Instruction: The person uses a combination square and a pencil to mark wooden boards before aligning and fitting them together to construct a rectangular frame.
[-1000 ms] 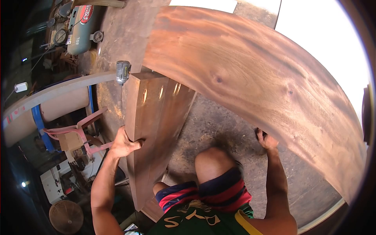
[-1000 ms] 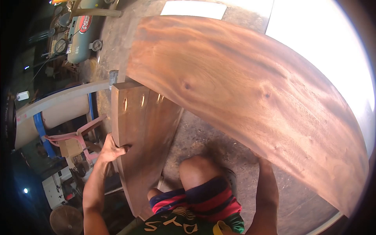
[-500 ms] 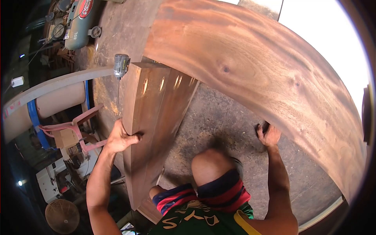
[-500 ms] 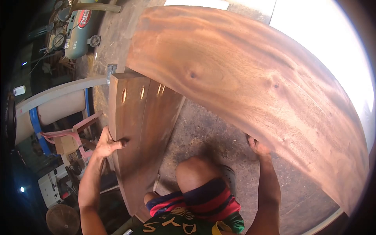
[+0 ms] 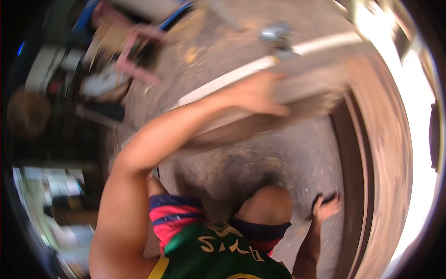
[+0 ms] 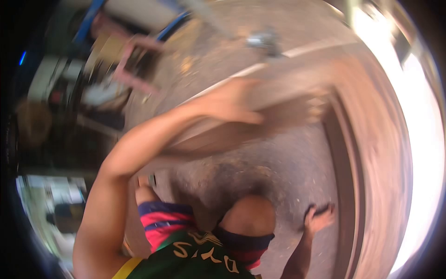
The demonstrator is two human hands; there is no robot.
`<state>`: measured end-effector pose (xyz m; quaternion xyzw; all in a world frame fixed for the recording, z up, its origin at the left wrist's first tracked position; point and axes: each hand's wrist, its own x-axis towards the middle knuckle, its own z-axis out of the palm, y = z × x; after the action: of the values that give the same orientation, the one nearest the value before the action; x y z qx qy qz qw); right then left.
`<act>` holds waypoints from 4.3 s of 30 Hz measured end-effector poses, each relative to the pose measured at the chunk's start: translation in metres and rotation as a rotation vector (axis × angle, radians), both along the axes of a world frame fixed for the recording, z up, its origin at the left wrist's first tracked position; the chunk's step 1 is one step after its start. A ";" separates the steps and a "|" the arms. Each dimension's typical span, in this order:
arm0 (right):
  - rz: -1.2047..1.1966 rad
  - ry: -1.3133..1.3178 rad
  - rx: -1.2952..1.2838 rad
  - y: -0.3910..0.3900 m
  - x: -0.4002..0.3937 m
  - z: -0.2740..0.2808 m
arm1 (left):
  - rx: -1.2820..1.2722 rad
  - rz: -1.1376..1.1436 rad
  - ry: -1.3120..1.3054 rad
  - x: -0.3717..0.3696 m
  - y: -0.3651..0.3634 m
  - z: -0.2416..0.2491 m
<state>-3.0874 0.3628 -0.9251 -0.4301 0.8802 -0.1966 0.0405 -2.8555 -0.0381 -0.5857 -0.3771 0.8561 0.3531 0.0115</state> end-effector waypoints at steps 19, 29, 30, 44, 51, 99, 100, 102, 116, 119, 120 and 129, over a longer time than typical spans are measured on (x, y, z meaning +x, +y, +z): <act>0.968 -0.465 0.210 -0.181 0.383 0.348 | -1.341 1.454 0.579 0.776 0.413 -0.053; 1.979 0.159 0.089 -0.116 1.015 0.442 | -0.999 2.048 0.326 0.916 0.455 -0.256; 2.029 0.208 0.092 -0.109 1.038 0.432 | -0.917 2.036 0.214 0.914 0.454 -0.265; 1.848 0.080 0.408 -0.095 1.089 0.379 | -0.797 2.055 0.050 0.920 0.444 -0.276; 1.802 -0.309 0.747 -0.126 1.095 0.382 | -0.856 2.024 0.099 0.927 0.452 -0.258; 1.595 0.137 1.035 -0.141 1.104 0.395 | -0.842 2.062 1.131 0.918 0.413 -0.093; 1.595 0.138 1.021 -0.144 1.099 0.391 | -0.843 2.059 1.130 0.919 0.412 -0.095; 1.593 0.135 1.006 -0.146 1.096 0.391 | -0.926 2.049 1.072 0.918 0.409 -0.098; 1.647 0.109 1.017 -0.143 1.104 0.395 | -0.844 2.028 0.749 0.919 0.405 -0.110; 1.605 0.094 1.044 -0.132 1.113 0.409 | -0.848 2.042 0.626 0.918 0.407 -0.103; 1.619 0.143 1.079 -0.139 1.108 0.403 | -0.798 2.059 0.607 0.917 0.409 -0.100; 1.629 0.241 1.059 -0.149 1.094 0.404 | -0.807 2.038 0.622 0.910 0.407 -0.095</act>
<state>-1.9930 0.2142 -0.5211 -0.8496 0.2866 0.3573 0.2614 -1.9459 0.3689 -0.6812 -0.7694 0.1680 -0.0251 -0.6157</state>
